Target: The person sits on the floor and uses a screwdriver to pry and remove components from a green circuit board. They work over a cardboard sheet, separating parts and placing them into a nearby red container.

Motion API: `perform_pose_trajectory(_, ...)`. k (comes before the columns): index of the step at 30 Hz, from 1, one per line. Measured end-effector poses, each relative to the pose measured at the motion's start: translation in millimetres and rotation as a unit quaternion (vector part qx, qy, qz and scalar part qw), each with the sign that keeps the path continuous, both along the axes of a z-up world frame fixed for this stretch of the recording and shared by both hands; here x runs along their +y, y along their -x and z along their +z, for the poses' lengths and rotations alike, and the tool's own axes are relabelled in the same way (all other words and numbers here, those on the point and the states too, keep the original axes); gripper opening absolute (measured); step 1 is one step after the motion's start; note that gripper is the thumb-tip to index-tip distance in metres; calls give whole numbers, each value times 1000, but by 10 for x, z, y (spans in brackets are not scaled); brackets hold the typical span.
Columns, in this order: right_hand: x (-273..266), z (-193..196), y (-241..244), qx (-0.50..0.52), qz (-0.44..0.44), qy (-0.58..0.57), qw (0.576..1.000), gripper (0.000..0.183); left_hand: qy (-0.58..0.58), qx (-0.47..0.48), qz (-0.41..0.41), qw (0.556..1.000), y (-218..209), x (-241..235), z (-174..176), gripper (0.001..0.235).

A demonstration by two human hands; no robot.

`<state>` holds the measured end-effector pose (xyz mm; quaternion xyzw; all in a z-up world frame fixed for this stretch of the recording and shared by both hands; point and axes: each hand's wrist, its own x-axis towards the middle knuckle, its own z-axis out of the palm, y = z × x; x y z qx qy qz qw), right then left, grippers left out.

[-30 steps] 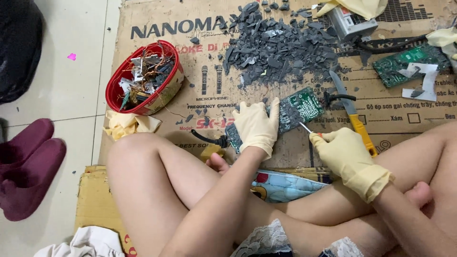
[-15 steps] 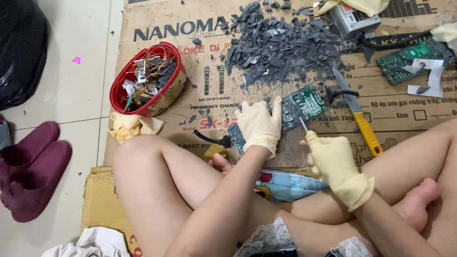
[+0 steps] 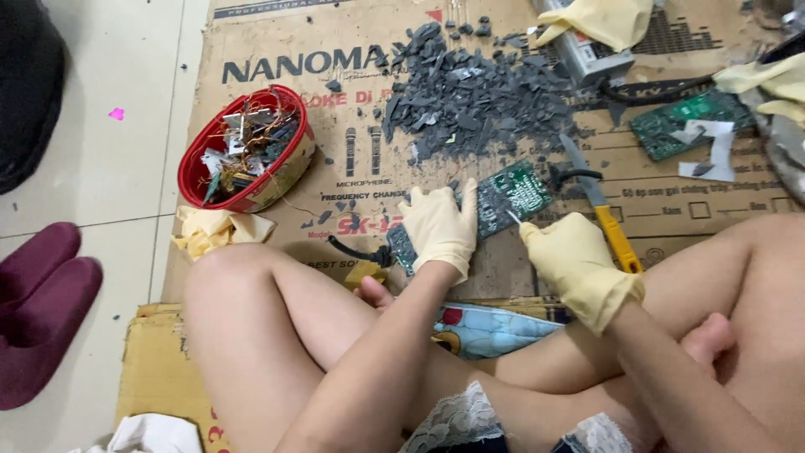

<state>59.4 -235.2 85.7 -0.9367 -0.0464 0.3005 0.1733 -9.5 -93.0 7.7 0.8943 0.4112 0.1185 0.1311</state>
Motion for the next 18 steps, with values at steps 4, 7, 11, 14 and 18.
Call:
perform_pose_trajectory(4,117,123,-16,-47,91,37,994,47,0,3,6,1000,-14,25,-11,73)
perform_pose_trajectory(7,71,-89,-27,-49,88,15,995,47,-8,3,14,1000,-35,29,-27,72)
perform_pose_trajectory(11,20,-55,69,154,-185,-220,945,42,10,15,23,1000,-11,17,45,73)
perform_pose_trajectory(14,-75,-530,119,12,-95,-210,973,35,23,20,26,999,-1,15,80,74)
perform_pose_trajectory(18,-103,10,84,-153,231,-65,959,37,26,27,31,999,-51,6,56,77)
